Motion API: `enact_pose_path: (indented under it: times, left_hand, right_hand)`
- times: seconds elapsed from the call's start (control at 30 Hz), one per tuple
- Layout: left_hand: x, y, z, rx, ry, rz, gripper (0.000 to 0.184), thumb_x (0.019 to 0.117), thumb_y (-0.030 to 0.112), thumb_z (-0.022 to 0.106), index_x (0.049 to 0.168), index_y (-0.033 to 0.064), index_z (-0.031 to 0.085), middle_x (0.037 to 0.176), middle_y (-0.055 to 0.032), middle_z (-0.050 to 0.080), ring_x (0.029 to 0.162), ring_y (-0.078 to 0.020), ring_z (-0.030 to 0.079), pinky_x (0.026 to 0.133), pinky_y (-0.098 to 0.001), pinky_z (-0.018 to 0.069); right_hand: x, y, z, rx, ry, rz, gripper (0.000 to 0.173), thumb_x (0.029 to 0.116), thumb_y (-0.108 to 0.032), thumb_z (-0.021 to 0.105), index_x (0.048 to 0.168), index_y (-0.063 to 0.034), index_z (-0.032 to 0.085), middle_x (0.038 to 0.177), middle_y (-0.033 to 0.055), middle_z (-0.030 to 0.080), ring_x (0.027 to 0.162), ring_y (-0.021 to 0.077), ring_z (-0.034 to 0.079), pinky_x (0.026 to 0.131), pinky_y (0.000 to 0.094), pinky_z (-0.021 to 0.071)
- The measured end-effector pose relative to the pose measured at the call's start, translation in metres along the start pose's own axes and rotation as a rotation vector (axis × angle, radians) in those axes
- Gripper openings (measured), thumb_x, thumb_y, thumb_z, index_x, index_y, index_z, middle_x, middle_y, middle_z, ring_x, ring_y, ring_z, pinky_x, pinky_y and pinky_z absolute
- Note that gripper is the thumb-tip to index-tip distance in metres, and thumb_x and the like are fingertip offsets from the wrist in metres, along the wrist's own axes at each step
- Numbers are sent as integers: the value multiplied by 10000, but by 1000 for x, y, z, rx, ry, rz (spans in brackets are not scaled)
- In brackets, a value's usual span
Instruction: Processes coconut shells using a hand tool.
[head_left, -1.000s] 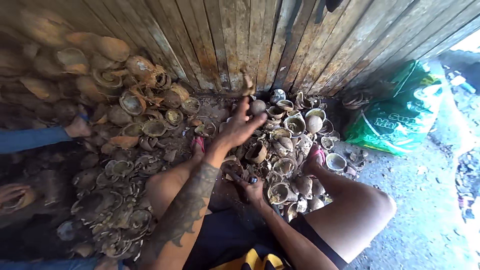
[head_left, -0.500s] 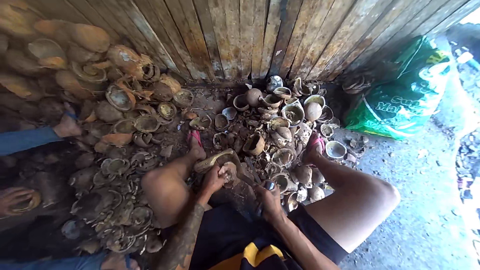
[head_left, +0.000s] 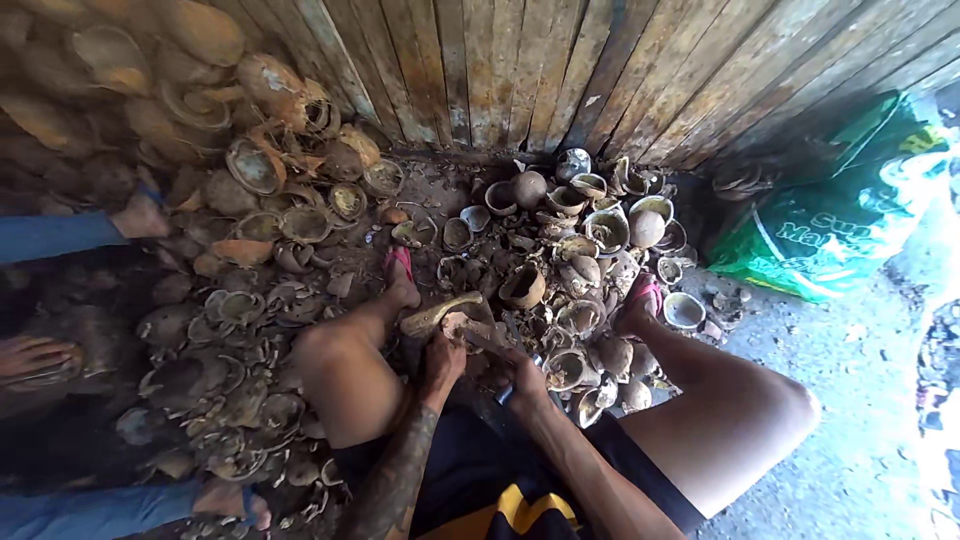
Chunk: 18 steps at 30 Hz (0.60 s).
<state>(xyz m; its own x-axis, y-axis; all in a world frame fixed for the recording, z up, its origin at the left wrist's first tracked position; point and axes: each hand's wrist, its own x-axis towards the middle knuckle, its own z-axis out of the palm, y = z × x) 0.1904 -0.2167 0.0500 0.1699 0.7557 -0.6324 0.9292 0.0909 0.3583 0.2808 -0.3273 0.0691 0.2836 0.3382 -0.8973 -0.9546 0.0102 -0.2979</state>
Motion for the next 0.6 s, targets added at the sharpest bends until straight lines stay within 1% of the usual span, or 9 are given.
enact_pose_path:
  times: [0.07, 0.13, 0.2, 0.23, 0.3, 0.37, 0.43, 0.5, 0.6]
  left_hand:
    - [-1, 2, 2, -31, -8, -4, 437, 1078, 255, 450, 1388, -44, 525, 1214, -249, 656, 1041, -334, 699, 928, -491, 558]
    - [-3, 4, 6, -103, 1, -14, 403, 1084, 225, 433, 1359, -45, 549, 1199, -251, 654, 1031, -331, 692, 920, -491, 554]
    - [-3, 2, 8, -215, 34, -61, 388, 1080, 207, 437, 1358, -39, 551, 1214, -242, 654, 1051, -325, 685, 927, -487, 551]
    - [-3, 1, 9, -263, 49, -70, 393, 1084, 203, 436, 1383, -33, 530, 1193, -235, 660, 992, -311, 704, 881, -473, 577]
    - [-1, -1, 14, -315, 77, -58, 397, 1090, 207, 431, 1405, -24, 499, 1102, -218, 681, 790, -264, 732, 724, -425, 627]
    - [0, 0, 19, -270, 88, -25, 395, 1091, 187, 403, 1406, -34, 494, 1069, -211, 690, 725, -241, 732, 683, -404, 631]
    - [-1, 2, 22, -266, 61, -23, 385, 1091, 190, 400, 1378, -37, 519, 1023, -191, 707, 712, -231, 734, 681, -397, 633]
    - [-1, 2, 22, -341, 9, -69, 358, 1100, 213, 399, 1323, -35, 528, 903, -149, 726, 652, -203, 730, 619, -361, 631]
    - [2, -1, 20, -390, -20, -97, 343, 1095, 221, 421, 1297, -31, 539, 876, -140, 721, 651, -205, 725, 619, -363, 625]
  right_hand:
    - [11, 9, 8, 96, -75, 58, 283, 1041, -202, 484, 784, -87, 514, 486, -28, 382, 355, 73, 372, 359, 235, 390]
    - [19, 17, 16, 158, -107, 82, 361, 1054, -255, 455, 721, -118, 474, 457, -38, 363, 336, 73, 368, 351, 238, 397]
    - [12, 20, 14, 144, -85, -5, 263, 1041, -176, 515, 798, -74, 512, 477, -14, 387, 351, 88, 382, 355, 254, 399]
    - [4, 16, 12, 102, -56, -56, 189, 1028, -127, 549, 857, -54, 516, 499, -1, 400, 365, 96, 385, 362, 262, 396]
    - [-13, 2, 5, -5, 25, -109, 126, 986, -62, 607, 924, -49, 498, 530, 10, 414, 375, 100, 392, 360, 265, 406]
    - [-22, -8, -2, -47, 50, -91, 98, 981, -46, 602, 970, -42, 505, 561, 21, 431, 383, 101, 398, 362, 261, 416]
    - [-22, -13, -1, -43, 71, -60, 90, 975, -53, 606, 964, -43, 518, 550, 21, 432, 376, 98, 400, 358, 259, 416]
    - [-13, -8, 8, -28, 99, -53, 98, 972, -74, 618, 949, -41, 529, 558, 28, 456, 370, 92, 400, 347, 250, 402]
    - [-4, 4, 8, 19, 65, -51, 111, 993, -108, 599, 939, -24, 549, 564, 38, 474, 376, 95, 393, 346, 255, 383]
